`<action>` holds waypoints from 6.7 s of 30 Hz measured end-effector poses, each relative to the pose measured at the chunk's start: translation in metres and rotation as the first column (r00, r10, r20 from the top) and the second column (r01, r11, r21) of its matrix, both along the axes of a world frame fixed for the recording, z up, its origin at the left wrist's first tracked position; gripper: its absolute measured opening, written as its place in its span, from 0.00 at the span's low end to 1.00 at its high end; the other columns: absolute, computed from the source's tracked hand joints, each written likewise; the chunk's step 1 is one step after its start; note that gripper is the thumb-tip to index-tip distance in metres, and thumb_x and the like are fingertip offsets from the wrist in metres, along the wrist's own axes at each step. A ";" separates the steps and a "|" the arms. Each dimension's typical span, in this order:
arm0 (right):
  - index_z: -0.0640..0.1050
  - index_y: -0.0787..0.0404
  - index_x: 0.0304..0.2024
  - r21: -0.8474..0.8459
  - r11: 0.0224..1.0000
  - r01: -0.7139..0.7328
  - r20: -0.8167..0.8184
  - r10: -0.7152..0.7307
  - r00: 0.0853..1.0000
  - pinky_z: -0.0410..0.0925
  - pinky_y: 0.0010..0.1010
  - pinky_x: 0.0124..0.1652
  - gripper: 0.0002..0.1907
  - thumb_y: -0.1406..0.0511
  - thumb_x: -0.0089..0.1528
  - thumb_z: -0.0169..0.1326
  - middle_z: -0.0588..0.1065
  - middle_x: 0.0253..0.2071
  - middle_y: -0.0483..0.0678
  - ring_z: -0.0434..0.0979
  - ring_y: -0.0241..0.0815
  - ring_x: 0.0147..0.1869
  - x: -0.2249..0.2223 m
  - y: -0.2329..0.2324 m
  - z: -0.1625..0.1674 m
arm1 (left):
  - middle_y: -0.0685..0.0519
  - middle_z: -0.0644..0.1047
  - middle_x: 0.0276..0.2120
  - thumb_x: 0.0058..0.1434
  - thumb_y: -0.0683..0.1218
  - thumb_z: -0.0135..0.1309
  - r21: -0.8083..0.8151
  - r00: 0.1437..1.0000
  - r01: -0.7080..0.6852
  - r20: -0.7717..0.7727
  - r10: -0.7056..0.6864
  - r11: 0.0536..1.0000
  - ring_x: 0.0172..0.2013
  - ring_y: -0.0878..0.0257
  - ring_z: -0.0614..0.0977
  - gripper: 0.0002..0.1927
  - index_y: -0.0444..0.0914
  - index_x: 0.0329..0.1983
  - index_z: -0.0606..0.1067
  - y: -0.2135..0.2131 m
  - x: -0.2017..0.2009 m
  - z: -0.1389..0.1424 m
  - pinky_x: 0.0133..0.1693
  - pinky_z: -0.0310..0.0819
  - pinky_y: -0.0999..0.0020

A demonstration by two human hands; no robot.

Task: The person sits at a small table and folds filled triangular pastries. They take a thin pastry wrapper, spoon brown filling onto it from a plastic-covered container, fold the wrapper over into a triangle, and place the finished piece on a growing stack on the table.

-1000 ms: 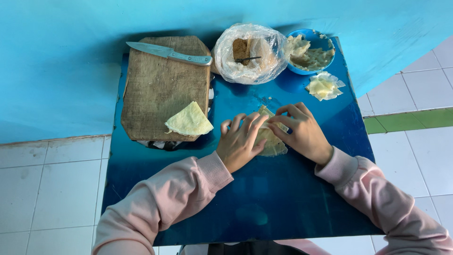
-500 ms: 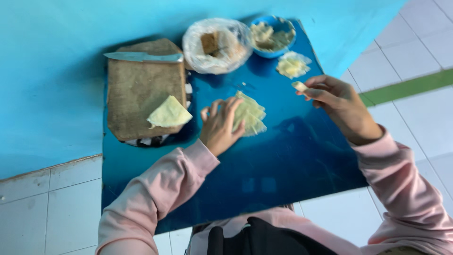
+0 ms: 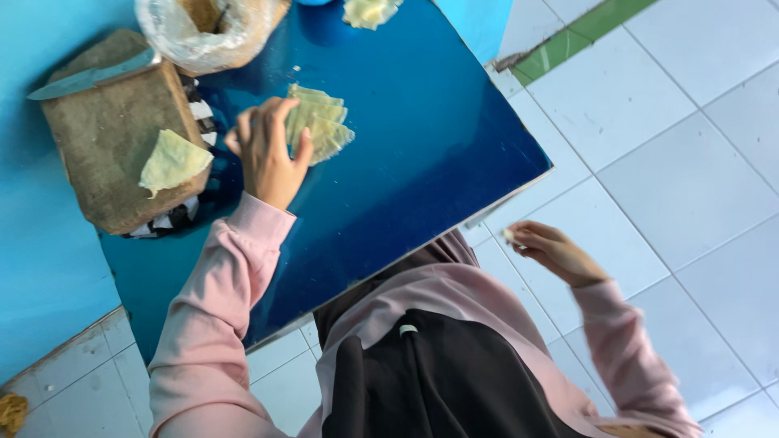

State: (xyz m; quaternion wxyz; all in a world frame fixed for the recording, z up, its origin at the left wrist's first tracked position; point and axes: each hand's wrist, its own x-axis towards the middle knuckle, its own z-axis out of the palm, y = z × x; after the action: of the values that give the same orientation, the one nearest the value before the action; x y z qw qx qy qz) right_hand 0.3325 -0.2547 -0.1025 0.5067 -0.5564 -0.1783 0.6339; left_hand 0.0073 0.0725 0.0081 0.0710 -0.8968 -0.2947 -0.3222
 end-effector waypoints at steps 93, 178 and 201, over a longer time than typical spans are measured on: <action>0.79 0.63 0.49 0.102 0.358 -0.928 0.765 -0.624 -0.156 0.73 0.37 0.48 0.17 0.72 0.57 0.55 0.74 0.44 0.50 0.76 0.50 0.51 -0.124 0.486 0.165 | 0.63 0.79 0.45 0.66 0.49 0.59 -0.116 0.981 0.194 0.039 -0.191 0.974 0.50 0.64 0.78 0.06 0.51 0.45 0.80 0.001 -0.016 -0.032 0.58 0.61 0.62; 0.84 0.58 0.46 0.444 0.592 -0.673 0.896 -0.273 0.351 0.75 0.26 0.38 0.13 0.75 0.60 0.61 0.81 0.39 0.48 0.83 0.39 0.39 -0.063 0.255 0.123 | 0.61 0.81 0.29 0.57 0.52 0.68 -0.302 0.961 0.085 0.275 0.001 0.949 0.38 0.66 0.81 0.08 0.46 0.32 0.81 -0.007 -0.009 -0.009 0.49 0.62 0.61; 0.82 0.67 0.50 0.431 0.802 -0.413 0.689 0.003 0.725 0.74 0.23 0.42 0.11 0.71 0.66 0.56 0.82 0.41 0.51 0.81 0.34 0.41 -0.049 0.281 0.129 | 0.65 0.81 0.33 0.60 0.50 0.66 -0.196 0.974 0.072 0.226 -0.026 0.978 0.40 0.67 0.80 0.08 0.49 0.37 0.78 -0.012 -0.008 -0.003 0.51 0.60 0.63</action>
State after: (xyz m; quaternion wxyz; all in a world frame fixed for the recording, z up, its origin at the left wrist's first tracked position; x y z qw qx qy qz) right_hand 0.2836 0.0264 0.0265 0.4718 -0.5448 -0.5857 0.3710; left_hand -0.0005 0.0603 0.0053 -0.0621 -0.8647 -0.3097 -0.3905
